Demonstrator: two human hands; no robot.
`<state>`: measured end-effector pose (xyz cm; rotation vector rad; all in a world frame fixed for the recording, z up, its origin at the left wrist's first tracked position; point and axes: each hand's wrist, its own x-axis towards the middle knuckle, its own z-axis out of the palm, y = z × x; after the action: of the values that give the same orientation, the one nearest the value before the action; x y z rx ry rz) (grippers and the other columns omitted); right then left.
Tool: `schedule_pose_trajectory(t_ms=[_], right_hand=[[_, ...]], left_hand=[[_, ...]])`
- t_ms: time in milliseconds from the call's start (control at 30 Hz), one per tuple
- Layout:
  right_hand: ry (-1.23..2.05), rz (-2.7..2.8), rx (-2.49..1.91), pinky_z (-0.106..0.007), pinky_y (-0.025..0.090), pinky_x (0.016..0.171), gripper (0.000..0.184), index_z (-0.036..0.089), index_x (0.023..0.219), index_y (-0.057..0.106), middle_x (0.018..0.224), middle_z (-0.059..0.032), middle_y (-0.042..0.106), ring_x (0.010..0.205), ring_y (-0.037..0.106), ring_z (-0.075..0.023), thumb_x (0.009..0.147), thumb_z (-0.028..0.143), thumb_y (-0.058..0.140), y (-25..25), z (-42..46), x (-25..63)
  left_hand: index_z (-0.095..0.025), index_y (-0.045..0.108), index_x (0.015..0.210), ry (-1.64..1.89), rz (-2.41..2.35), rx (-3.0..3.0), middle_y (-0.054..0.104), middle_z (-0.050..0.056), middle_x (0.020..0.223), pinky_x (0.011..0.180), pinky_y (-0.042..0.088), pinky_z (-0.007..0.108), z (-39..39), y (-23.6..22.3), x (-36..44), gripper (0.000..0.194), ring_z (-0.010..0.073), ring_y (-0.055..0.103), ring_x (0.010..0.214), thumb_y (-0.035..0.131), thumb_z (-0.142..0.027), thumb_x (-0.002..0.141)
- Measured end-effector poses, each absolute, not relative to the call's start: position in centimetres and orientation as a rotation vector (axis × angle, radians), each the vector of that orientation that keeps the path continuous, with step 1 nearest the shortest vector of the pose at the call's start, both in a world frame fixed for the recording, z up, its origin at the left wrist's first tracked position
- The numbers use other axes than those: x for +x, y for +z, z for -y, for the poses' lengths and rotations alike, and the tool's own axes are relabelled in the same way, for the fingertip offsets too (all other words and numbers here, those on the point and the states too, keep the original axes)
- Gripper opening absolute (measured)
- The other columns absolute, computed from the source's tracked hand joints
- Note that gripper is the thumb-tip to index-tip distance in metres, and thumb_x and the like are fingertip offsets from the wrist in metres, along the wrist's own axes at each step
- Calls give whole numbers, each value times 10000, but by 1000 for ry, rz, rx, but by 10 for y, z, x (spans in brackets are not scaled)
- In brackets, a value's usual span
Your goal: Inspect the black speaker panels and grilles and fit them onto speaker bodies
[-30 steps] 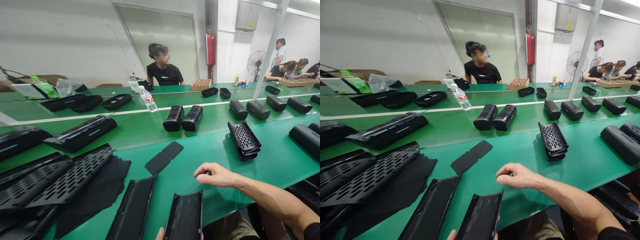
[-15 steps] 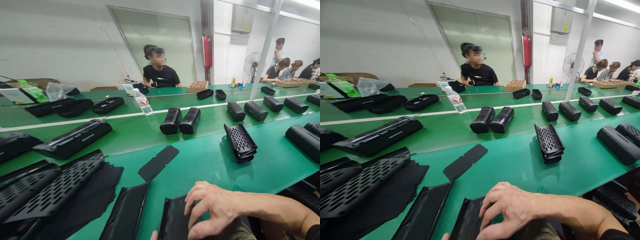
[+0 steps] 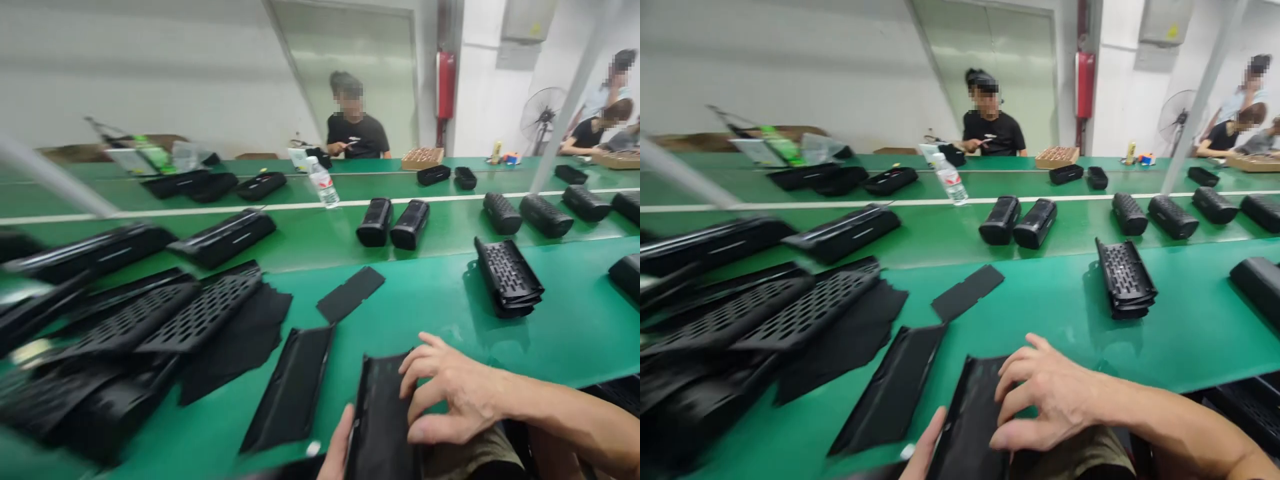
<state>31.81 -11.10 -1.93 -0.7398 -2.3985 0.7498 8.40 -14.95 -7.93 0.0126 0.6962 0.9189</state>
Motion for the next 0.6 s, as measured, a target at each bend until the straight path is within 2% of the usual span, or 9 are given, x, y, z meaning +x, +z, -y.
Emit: schedule_pose_trajectory(t_ms=[100, 233, 367, 600], right_hand=[[755, 2379, -786, -569, 114, 1329, 228, 257, 942, 768, 1121, -48, 748, 1304, 637, -237, 1048, 429, 661, -15, 122, 328], [746, 2424, -807, -599, 150, 1331, 204, 276, 970, 752, 1142, -60, 725, 1342, 602, -258, 1076, 341, 591, -23, 123, 343], [741, 2483, -760, -607, 162, 1335, 174, 285, 987, 751, 1150, -58, 716, 1348, 603, -265, 1065, 338, 604, -28, 126, 342], [768, 2550, -702, -647, 104, 1336, 148, 295, 1039, 748, 1151, -56, 724, 1372, 603, -271, 1059, 358, 616, -26, 130, 322]], left_hand=[[-24, 721, 1361, 928, -662, -21, 823, 187, 1150, 1171, 508, 490, 161, -72, 95, 554, 356, 755, 1196, 549, -453, 1055], [-6, 746, 1295, 956, -516, 42, 802, 216, 1208, 1207, 446, 466, 165, -74, 108, 675, 358, 714, 1264, 458, -578, 1083], [-40, 734, 1336, 976, -421, 100, 793, 196, 1249, 1208, 423, 437, 169, -76, 111, 694, 355, 691, 1292, 531, -635, 1042], [-54, 727, 1338, 969, -368, 163, 766, 209, 1293, 1192, 414, 454, 173, -80, 110, 737, 381, 655, 1323, 601, -686, 981]])
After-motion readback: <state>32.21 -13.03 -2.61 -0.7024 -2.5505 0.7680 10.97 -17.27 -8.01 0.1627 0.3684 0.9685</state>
